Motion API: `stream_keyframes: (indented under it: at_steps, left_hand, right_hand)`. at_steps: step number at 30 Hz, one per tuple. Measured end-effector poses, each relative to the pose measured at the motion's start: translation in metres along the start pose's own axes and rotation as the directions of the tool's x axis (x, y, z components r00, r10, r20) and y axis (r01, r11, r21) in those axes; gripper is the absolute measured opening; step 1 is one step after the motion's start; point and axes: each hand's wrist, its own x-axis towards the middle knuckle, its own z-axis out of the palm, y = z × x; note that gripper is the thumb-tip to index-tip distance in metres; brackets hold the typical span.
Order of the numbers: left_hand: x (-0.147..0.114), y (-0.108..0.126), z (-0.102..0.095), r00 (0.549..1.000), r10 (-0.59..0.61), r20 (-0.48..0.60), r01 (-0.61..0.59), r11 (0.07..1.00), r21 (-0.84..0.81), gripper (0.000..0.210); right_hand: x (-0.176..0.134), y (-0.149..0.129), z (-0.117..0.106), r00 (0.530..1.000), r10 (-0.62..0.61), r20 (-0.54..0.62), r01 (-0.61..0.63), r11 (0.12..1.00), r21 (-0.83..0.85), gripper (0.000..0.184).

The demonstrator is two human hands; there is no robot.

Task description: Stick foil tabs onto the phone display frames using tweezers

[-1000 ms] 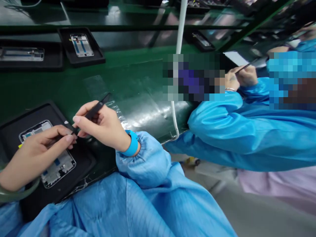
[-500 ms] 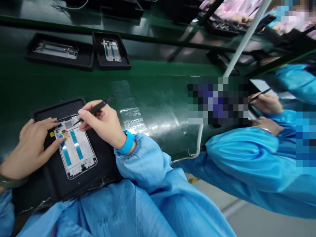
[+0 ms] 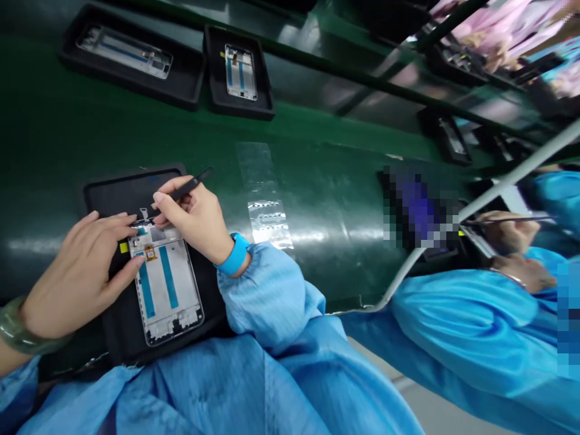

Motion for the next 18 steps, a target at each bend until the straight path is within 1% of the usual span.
stream_keyframes:
  at_steps: [4, 12, 18]
  left_hand:
    - [0.0, 0.0026, -0.0022, 1.0, -0.029, -0.003, 0.029, 0.999, -0.024, 0.026]
    - [-0.0008, 0.0064, -0.0047, 1.0, -0.013, 0.016, 0.013, 1.0, -0.007, 0.023]
    - [-0.001, 0.0075, -0.0061, 0.999, -0.023, 0.026, 0.023, 1.0, -0.005, 0.022]
  right_hand:
    - [-0.0039, -0.0021, 0.0001, 1.0, -0.005, -0.003, 0.004, 0.997, -0.074, 0.028]
    - [-0.0066, -0.0018, -0.0016, 0.998, 0.035, 0.05, -0.028, 0.989, -0.144, 0.024]
    - [-0.01, -0.0011, -0.0032, 0.996, 0.012, 0.09, 0.012, 0.965, -0.263, 0.023]
